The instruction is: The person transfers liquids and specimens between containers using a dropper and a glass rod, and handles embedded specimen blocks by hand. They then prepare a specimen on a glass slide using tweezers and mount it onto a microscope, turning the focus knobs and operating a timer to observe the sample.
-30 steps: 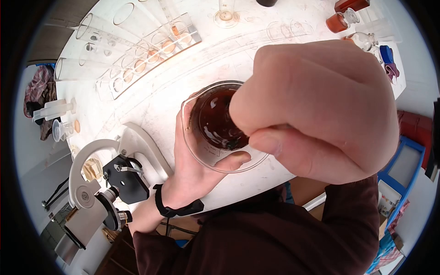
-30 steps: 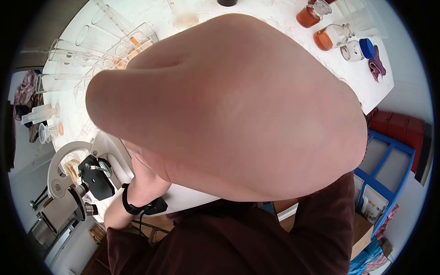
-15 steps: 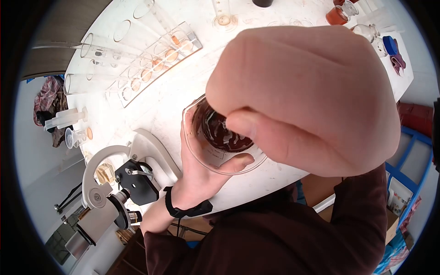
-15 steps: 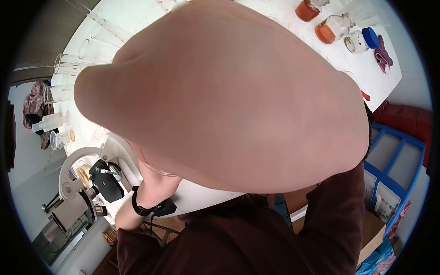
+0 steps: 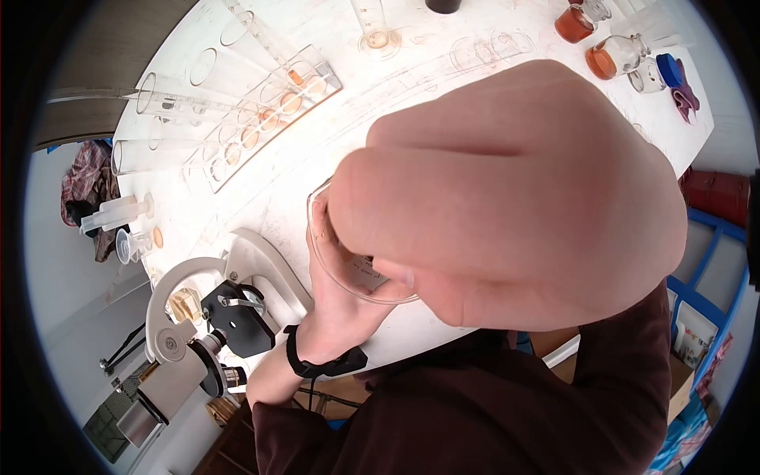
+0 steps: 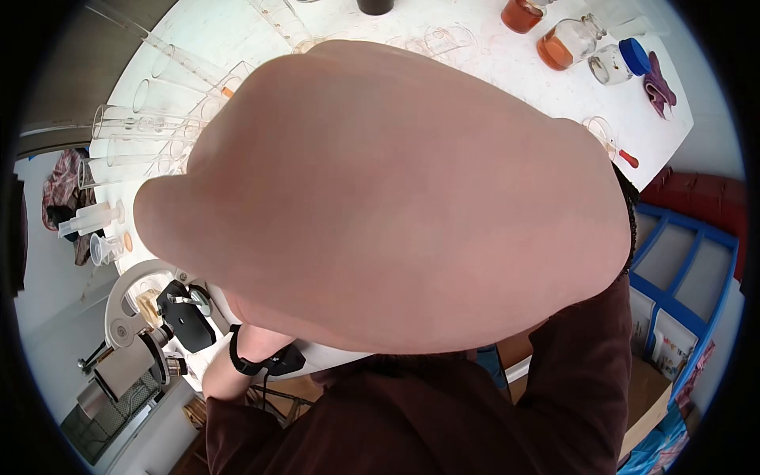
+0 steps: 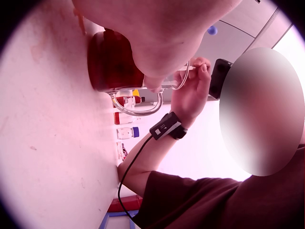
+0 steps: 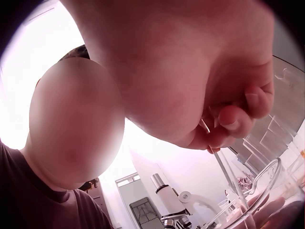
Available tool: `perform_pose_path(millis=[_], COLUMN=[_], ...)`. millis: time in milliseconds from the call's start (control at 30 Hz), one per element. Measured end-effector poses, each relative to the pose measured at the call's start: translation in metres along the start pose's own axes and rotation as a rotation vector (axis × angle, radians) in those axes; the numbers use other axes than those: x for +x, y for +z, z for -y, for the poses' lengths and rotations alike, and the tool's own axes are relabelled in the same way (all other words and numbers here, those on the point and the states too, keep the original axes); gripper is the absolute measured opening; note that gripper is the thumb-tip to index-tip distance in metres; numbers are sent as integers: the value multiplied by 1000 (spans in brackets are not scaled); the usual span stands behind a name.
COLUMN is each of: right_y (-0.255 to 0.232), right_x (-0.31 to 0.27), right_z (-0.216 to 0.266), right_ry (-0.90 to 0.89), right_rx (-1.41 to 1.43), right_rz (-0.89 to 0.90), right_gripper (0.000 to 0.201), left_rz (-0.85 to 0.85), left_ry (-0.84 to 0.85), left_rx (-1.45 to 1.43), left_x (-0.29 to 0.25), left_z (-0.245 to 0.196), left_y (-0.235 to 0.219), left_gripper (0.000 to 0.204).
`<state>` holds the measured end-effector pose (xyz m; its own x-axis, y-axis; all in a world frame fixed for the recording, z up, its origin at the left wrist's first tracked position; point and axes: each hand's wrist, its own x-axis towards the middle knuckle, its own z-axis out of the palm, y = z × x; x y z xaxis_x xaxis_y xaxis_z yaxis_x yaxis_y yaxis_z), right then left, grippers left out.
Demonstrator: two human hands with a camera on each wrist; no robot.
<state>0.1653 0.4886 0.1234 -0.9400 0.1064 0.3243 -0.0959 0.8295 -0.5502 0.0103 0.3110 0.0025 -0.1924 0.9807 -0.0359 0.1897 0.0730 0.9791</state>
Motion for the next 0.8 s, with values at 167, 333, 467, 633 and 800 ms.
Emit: perform_pose_path(millis=[167, 333, 467, 633, 800], right_y=[23, 24, 28, 12, 50], right_x=[-1, -3, -1, -4, -1], right_z=[-20, -19, -20, -16, -22], right_ry=[-80, -160, -162, -159, -174], right_rx=[107, 151, 178, 265, 95], right_rz=[-293, -351, -364, -258, -536], right_gripper=[17, 13, 11, 14, 17], left_rz=[15, 16, 53, 57, 19], left_ry=[-246, -10, 52, 119, 44], left_rx=[132, -144, 159, 328, 127], left_x=[-1, 3, 2, 3, 3], left_z=[-22, -1, -11, -11, -13], left_y=[-1, 1, -3, -7, -2], left_gripper=[116, 117, 117, 116, 114])
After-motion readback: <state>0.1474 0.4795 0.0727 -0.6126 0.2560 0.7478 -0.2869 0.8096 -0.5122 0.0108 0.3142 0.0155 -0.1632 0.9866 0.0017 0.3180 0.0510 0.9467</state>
